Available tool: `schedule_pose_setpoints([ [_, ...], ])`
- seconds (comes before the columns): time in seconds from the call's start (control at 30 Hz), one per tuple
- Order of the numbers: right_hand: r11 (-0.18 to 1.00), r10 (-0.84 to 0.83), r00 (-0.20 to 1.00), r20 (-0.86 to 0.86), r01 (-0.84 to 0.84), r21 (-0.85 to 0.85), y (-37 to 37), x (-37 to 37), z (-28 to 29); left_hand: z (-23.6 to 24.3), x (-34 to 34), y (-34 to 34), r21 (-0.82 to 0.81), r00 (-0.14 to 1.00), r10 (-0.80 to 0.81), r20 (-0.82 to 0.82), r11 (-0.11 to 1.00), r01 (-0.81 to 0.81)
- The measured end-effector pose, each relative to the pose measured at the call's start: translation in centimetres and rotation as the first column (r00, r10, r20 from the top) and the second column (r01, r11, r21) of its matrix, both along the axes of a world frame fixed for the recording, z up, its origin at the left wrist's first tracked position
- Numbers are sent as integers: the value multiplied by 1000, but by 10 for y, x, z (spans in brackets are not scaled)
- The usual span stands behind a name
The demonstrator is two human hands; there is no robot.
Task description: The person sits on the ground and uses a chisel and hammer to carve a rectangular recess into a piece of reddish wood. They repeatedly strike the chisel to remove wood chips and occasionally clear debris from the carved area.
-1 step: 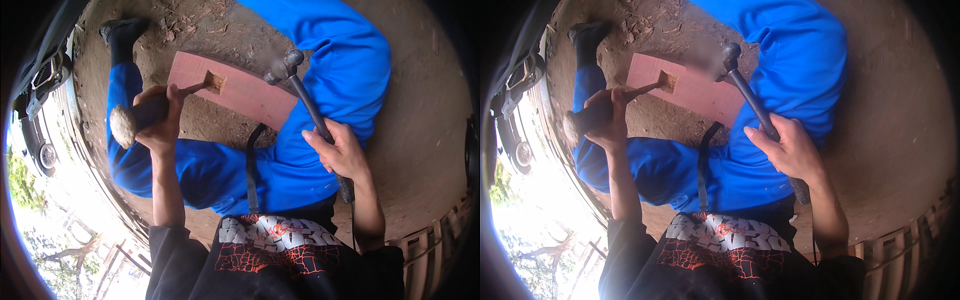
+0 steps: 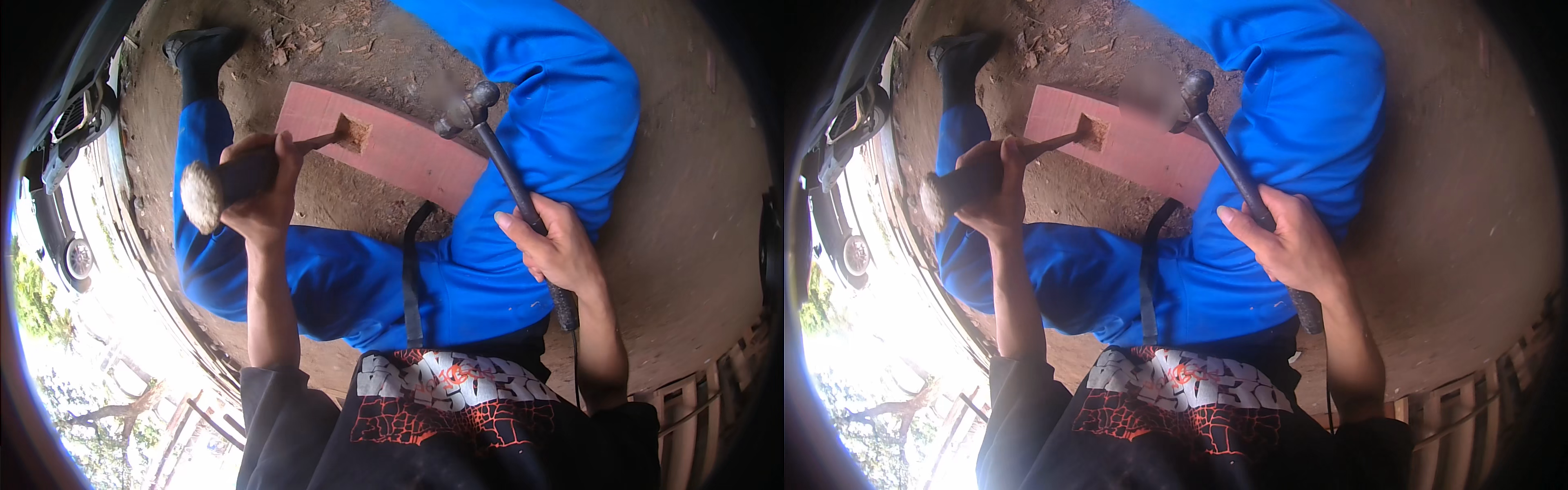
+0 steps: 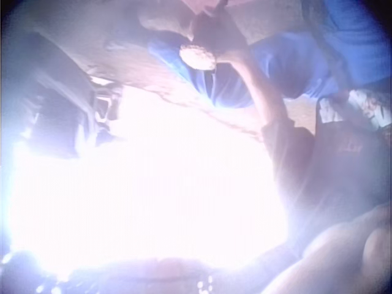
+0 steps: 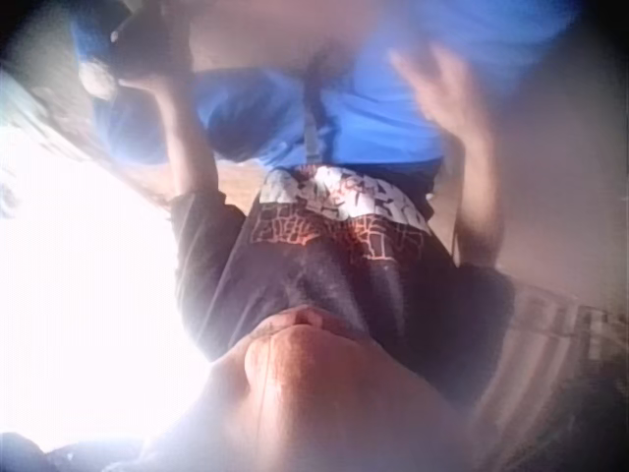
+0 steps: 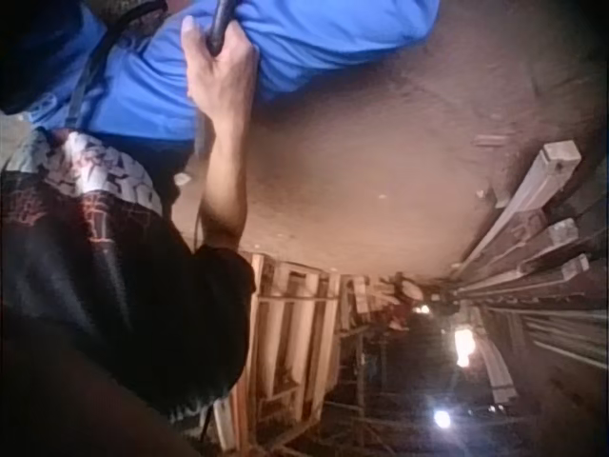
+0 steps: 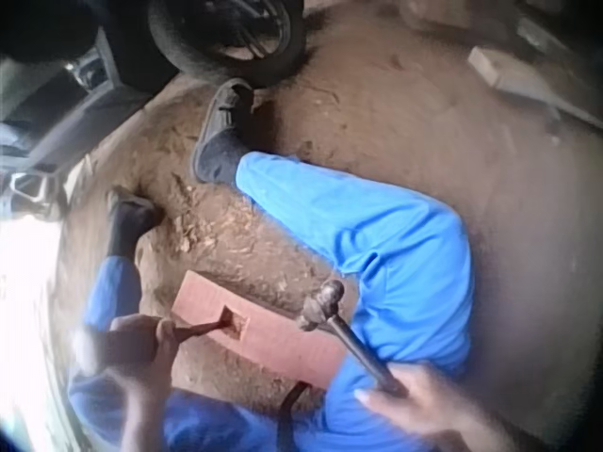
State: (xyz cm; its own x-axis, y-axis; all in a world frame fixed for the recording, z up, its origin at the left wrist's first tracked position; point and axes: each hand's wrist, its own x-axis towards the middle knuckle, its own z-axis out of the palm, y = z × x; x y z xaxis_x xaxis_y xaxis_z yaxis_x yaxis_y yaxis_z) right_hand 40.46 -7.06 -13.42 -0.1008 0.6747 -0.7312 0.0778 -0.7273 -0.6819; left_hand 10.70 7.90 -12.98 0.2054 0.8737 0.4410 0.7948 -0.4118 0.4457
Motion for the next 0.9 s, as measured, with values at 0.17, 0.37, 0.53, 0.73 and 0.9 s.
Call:
schedule_pose_setpoints([
  [0.17, 999, -12, 1000, 25, 13, -31, 6, -6, 9, -2, -5, 9, -143, 983, 8, 181, 990, 18],
  [0.37, 998, -32, 998, 57, 35, -52, 5, -12, 13, -8, -4, 6, -47, 982, -189, 16, 981, 189],
  [0.53, 999, -23, 996, 86, 27, -44, 4, -17, 13, 1, -3, 25, 180, 923, -361, -135, 907, 381],
  [0.73, 997, -54, 994, 98, 59, -49, 2, -21, 16, 0, 2, 19, -21, 946, -320, -45, 947, 320],
  [0.9, 991, -117, 992, 41, 119, -63, -2, -19, 18, 3, 7, 21, -149, 971, -228, 65, 960, 235],
])
